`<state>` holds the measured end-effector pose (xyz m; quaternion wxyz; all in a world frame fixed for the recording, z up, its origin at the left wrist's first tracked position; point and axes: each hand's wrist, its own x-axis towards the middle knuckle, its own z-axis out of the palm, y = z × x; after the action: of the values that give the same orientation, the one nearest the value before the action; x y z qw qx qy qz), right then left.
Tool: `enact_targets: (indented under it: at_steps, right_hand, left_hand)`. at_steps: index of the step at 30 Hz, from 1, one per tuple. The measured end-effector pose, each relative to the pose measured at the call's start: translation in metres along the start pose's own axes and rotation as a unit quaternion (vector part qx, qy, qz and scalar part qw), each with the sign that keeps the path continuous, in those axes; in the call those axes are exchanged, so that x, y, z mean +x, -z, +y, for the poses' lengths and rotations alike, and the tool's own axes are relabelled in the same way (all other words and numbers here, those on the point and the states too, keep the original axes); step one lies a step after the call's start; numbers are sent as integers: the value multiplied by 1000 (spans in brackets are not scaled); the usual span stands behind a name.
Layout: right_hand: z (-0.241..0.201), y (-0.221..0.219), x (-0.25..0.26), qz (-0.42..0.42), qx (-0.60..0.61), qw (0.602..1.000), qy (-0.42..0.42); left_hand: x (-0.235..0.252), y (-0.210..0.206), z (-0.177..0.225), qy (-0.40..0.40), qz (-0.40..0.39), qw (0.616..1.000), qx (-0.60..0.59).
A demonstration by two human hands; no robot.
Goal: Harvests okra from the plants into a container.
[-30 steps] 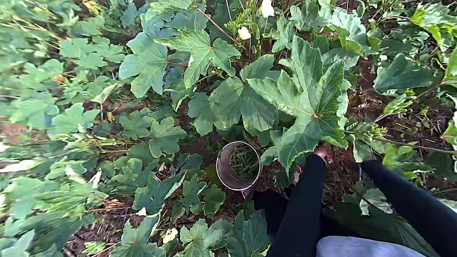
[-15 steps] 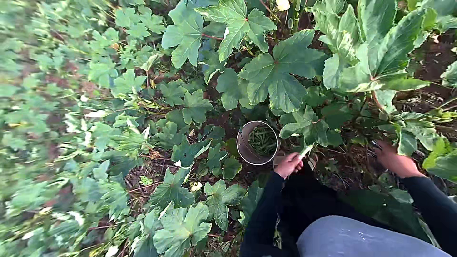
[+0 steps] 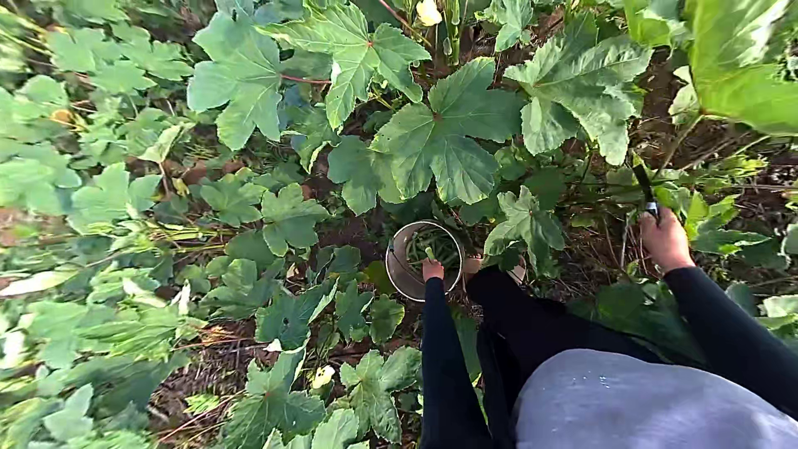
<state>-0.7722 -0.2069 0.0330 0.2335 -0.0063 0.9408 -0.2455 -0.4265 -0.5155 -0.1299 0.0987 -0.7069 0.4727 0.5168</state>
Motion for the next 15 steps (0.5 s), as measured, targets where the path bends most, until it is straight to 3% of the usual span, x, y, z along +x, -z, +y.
enact_targets:
  at_steps: [3,8,10,12,15]
  right_hand:
    - [3,8,8,22,4,999,-23]
    - [10,17,21,35,16,998,-49]
    - [11,20,25,34,27,998,-52]
    - [13,18,26,33,36,997,-55]
    - [7,13,18,33,51,996,-58]
  left_hand:
    - [4,-9,-7,16,-9,999,40]
    - [-12,-9,3,5,50,986,161]
    - [-31,-8,32,-83,59,985,142]
    - [-63,-14,73,-223,41,972,64]
    - [-102,-46,134,-398,-31,917,-3]
